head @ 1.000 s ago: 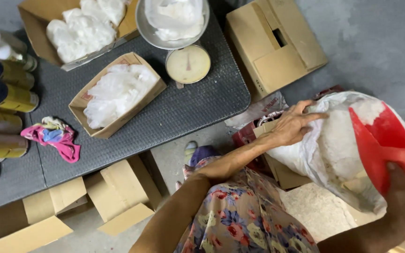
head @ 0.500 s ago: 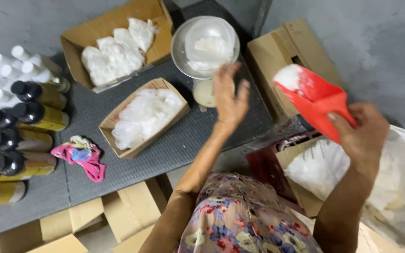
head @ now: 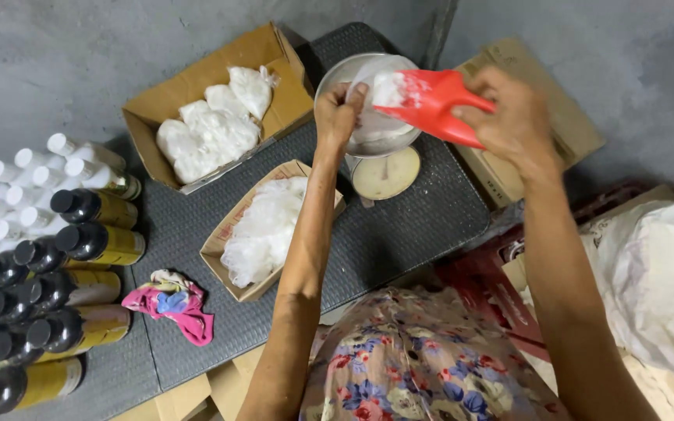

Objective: Weighing and packing white powder into small plastic bags in an agricultural processing area.

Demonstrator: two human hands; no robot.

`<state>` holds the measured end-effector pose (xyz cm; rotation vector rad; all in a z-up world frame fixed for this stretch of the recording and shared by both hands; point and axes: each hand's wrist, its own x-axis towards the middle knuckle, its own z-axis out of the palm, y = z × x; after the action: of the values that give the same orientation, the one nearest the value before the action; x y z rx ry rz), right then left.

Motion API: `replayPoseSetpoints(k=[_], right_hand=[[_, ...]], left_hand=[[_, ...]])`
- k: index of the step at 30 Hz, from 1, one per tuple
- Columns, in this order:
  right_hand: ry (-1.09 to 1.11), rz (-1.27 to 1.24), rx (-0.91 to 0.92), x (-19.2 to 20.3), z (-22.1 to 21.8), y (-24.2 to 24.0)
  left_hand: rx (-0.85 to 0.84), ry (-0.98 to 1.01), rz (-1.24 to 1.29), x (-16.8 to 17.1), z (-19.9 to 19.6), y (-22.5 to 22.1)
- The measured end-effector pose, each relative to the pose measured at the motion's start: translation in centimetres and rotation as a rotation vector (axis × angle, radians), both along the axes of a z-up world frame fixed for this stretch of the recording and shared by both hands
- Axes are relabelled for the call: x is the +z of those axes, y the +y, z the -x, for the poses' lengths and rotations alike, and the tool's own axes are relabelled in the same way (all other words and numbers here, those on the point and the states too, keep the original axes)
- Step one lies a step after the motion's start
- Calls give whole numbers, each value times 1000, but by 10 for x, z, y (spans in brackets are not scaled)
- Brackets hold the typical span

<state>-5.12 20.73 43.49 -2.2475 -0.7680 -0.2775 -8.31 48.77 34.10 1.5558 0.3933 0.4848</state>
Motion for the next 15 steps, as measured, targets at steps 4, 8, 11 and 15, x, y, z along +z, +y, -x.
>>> replayPoseSetpoints(k=[4,8,11,15], right_hand=[[-25,81,47,8,-3,39],[-131,250,95,23,-8,55],[-193,423,103,38,-8,62],[-498,504,110,50,-12,60]], left_hand=[[4,-111,167,-16,-16,1],[-49,-312,301,-28,-29,15],[-37,-275,312,-15,-21,21],[-34,-268,383,-19,-25,19]])
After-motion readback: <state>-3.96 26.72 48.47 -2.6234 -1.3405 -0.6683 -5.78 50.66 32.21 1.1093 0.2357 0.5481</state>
